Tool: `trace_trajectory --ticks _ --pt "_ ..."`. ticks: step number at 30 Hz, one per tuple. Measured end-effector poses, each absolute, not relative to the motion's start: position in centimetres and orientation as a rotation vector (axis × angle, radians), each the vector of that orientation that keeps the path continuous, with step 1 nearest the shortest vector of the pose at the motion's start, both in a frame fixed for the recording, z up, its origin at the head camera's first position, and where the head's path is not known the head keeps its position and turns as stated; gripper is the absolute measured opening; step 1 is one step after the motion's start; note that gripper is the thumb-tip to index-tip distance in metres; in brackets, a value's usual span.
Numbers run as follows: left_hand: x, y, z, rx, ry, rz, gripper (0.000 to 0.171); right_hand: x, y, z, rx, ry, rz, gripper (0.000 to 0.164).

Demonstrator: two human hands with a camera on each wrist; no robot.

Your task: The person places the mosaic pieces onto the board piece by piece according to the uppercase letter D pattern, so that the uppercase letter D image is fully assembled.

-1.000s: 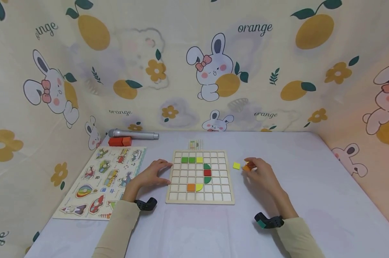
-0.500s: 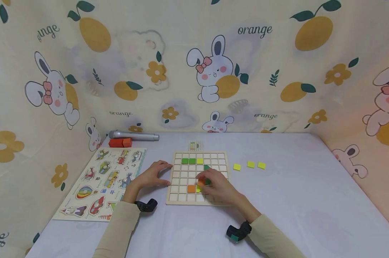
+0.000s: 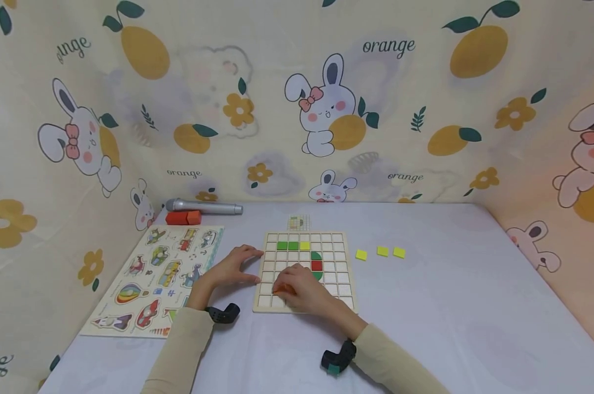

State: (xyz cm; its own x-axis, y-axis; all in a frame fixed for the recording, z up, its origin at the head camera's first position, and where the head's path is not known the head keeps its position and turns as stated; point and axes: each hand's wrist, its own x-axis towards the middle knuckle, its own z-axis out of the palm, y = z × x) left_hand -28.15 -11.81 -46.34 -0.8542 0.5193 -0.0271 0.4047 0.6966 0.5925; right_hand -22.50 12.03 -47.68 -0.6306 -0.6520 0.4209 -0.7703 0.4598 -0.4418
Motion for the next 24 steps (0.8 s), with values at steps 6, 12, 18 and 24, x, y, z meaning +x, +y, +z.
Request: trace_trajectory --ticks 6,12,18,24 --pt "-28.05 -11.81 -46.15 0.740 2.709 0.886 0.070 -22.76 12.19 -48.09 1.197 -2.529 0.904 0.011" --pt "-28.10 -11.84 -46.21 0.743 2.708 0.869 0.070 -22.83 12.33 -48.33 1.179 -2.517 0.904 0.012" --pt "-28.16 -11.83 -46.24 0.741 2.718 0.857 0.070 -22.91 12.41 -48.19 1.188 -2.532 0.874 0.013" --pt "-28.15 -11.76 -46.30 0.706 2.711 0.858 0.071 -22.80 12.60 -47.45 1.218 -2.593 0.837 0.016"
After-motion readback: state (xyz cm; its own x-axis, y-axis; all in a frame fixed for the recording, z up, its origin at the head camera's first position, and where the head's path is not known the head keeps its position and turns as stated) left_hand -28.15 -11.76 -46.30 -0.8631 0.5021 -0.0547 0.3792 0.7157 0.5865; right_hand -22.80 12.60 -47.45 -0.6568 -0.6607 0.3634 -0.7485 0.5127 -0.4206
